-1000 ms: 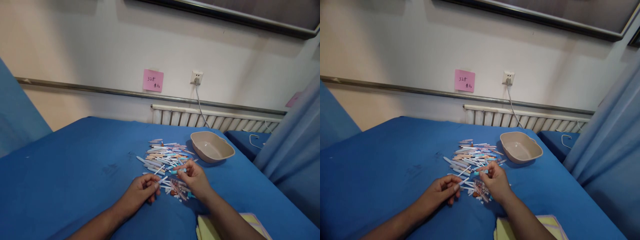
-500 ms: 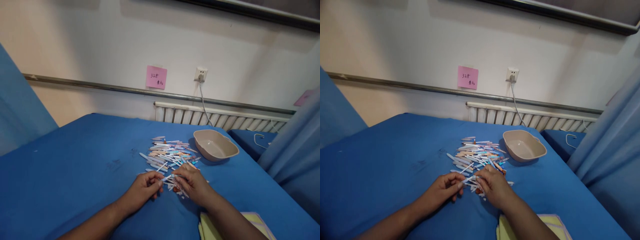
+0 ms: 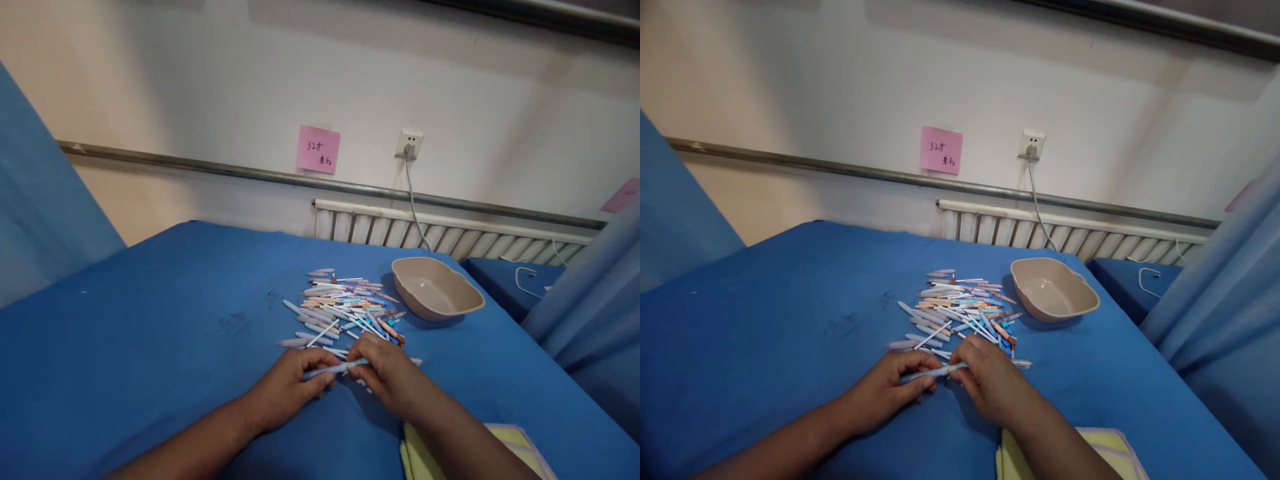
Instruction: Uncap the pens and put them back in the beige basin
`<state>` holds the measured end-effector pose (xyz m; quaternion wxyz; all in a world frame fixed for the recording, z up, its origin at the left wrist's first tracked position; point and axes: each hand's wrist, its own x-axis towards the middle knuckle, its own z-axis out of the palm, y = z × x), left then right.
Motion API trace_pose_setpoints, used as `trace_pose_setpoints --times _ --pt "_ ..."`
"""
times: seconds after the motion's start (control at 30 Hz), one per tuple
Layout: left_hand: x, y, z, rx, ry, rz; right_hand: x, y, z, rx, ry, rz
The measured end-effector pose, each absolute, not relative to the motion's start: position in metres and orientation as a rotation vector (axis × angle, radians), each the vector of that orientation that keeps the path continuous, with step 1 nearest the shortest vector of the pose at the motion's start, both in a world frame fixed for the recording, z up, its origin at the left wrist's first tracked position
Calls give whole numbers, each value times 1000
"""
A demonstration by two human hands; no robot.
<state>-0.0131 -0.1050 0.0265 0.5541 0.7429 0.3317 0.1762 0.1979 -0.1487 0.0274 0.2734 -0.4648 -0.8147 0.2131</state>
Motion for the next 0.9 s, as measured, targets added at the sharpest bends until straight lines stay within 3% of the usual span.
trace_pose_setpoints --times 0.9 --pt "-13 -107 27 1792 816 425 192 -153 24 -1357 -2251 564"
